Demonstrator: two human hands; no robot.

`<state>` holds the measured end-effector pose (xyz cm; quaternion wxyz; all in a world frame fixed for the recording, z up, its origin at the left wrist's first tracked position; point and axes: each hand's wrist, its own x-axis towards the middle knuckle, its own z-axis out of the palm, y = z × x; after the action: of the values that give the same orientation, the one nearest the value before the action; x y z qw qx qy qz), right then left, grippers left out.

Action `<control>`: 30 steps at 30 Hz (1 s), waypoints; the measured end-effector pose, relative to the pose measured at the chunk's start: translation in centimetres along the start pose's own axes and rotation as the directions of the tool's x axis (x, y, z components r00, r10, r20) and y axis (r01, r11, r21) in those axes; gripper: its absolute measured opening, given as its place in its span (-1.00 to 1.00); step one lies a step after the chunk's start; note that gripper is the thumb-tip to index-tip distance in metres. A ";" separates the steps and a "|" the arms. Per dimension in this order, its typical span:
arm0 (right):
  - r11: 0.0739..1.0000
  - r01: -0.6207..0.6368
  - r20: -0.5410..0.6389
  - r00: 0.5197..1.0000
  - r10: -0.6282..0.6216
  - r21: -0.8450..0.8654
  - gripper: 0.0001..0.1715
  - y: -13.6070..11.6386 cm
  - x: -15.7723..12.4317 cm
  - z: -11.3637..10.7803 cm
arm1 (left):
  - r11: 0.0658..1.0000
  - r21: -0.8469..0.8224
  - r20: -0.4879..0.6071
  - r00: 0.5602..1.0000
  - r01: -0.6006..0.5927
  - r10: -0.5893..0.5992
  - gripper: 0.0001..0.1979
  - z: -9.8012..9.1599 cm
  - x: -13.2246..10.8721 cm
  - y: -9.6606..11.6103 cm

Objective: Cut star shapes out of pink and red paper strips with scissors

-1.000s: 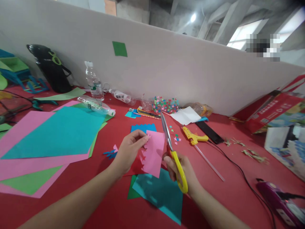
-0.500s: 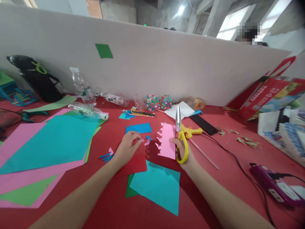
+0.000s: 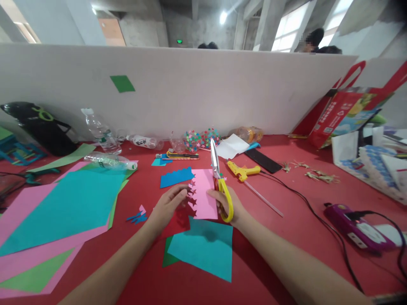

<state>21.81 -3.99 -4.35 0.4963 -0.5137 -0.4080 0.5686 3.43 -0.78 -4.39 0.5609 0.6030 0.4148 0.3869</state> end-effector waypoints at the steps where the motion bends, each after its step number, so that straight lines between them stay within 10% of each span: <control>1: 1.000 0.007 0.016 1.000 -0.008 0.007 -0.58 0.1 0.0 0.0 | 0.994 -0.090 0.037 0.998 0.056 -0.053 -0.73 0.3 -0.2 0.1; 13: 0.995 0.047 0.142 0.988 -0.059 0.086 -0.53 2.1 0.2 0.2 | 0.987 -0.097 -0.086 0.987 0.128 -0.136 -0.71 1.4 0.3 2.0; 19: 0.988 0.102 0.086 0.990 -0.113 0.119 -0.61 2.1 0.9 -0.3 | 0.986 -0.135 -0.314 0.940 0.094 -0.133 -0.72 -3.4 -0.2 5.5; 24: 0.978 0.128 0.029 0.990 -0.135 0.166 -0.57 2.3 1.5 -0.8 | 0.975 -0.196 -0.446 0.876 0.104 -0.183 -0.78 -8.3 1.0 4.0; 30: 0.973 0.108 0.007 0.994 -0.112 0.203 -0.55 1.8 1.6 -0.8 | 0.918 -0.328 -0.372 0.862 0.224 -0.343 -0.83 -7.2 4.6 1.5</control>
<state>22.38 -2.79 -6.54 0.5730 -0.4320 -0.3802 0.5835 -1.52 6.03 -2.35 0.5867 0.3531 0.5535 0.4740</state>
